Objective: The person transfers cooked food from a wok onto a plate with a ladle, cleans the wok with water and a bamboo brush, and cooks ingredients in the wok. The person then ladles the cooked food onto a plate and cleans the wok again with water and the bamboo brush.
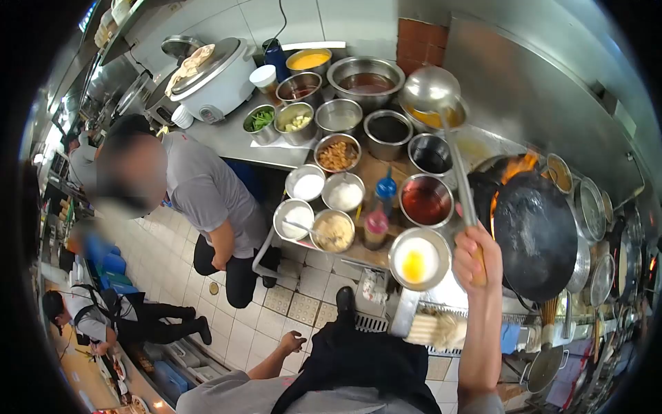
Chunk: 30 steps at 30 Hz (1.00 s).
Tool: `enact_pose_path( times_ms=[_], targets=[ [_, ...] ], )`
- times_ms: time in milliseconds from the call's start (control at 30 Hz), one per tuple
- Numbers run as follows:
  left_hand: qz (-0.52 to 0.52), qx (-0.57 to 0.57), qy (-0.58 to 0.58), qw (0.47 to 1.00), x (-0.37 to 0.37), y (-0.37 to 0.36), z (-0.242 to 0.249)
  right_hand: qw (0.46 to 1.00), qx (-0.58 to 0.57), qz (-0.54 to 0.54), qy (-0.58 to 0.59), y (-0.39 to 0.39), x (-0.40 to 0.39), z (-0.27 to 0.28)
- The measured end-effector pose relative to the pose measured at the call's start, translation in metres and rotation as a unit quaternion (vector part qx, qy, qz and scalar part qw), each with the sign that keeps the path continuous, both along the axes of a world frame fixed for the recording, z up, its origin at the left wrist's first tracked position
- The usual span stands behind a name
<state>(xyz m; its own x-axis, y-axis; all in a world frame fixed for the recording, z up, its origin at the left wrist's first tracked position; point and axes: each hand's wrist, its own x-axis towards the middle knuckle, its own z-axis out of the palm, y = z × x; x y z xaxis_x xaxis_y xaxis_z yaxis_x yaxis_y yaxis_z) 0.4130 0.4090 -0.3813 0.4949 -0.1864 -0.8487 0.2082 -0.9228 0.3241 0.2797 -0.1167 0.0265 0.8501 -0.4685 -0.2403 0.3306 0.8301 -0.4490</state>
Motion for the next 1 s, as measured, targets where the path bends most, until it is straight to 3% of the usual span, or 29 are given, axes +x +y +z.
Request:
enact_pose_path(
  times_ms=[33, 133, 267, 333, 467, 700, 800, 900, 1000],
  targets=[
    [0.008, -0.008, 0.002, 1.000, 0.014, 0.006, -0.007, 0.998, 0.035, 0.037, -0.032, -0.004, 0.037, 0.005],
    [0.018, -0.042, -0.010, 0.999, 0.042, 0.032, -0.053, 0.993, -0.015, 0.114, -0.010, -0.019, 0.147, 0.003],
    [0.167, -0.054, 0.054, 0.983, 0.066, 0.012, -0.010, 0.971, -0.137, 0.178, 0.082, -0.032, 0.265, 0.008],
    [0.207, -0.064, 0.072, 0.974, 0.063, 0.020, -0.025, 0.938, -0.229, 0.196, 0.170, -0.032, 0.310, 0.018],
    [0.239, -0.059, 0.108, 0.963, 0.059, 0.024, -0.014, 0.857, -0.359, 0.247, 0.274, -0.035, 0.365, 0.035],
    [0.253, -0.034, 0.133, 0.958, 0.058, 0.040, -0.024, 0.807, -0.418, 0.263, 0.324, -0.040, 0.398, 0.036],
    [0.261, -0.047, 0.119, 0.957, 0.067, 0.040, -0.030, 0.807, -0.412, 0.272, 0.324, -0.046, 0.410, 0.033],
    [0.274, -0.060, 0.116, 0.953, 0.083, 0.031, -0.018, 0.844, -0.311, 0.268, 0.346, -0.047, 0.420, 0.038],
    [0.291, -0.070, 0.114, 0.947, 0.089, 0.025, -0.014, 0.918, -0.096, 0.278, 0.267, -0.049, 0.424, 0.039]
  ],
)
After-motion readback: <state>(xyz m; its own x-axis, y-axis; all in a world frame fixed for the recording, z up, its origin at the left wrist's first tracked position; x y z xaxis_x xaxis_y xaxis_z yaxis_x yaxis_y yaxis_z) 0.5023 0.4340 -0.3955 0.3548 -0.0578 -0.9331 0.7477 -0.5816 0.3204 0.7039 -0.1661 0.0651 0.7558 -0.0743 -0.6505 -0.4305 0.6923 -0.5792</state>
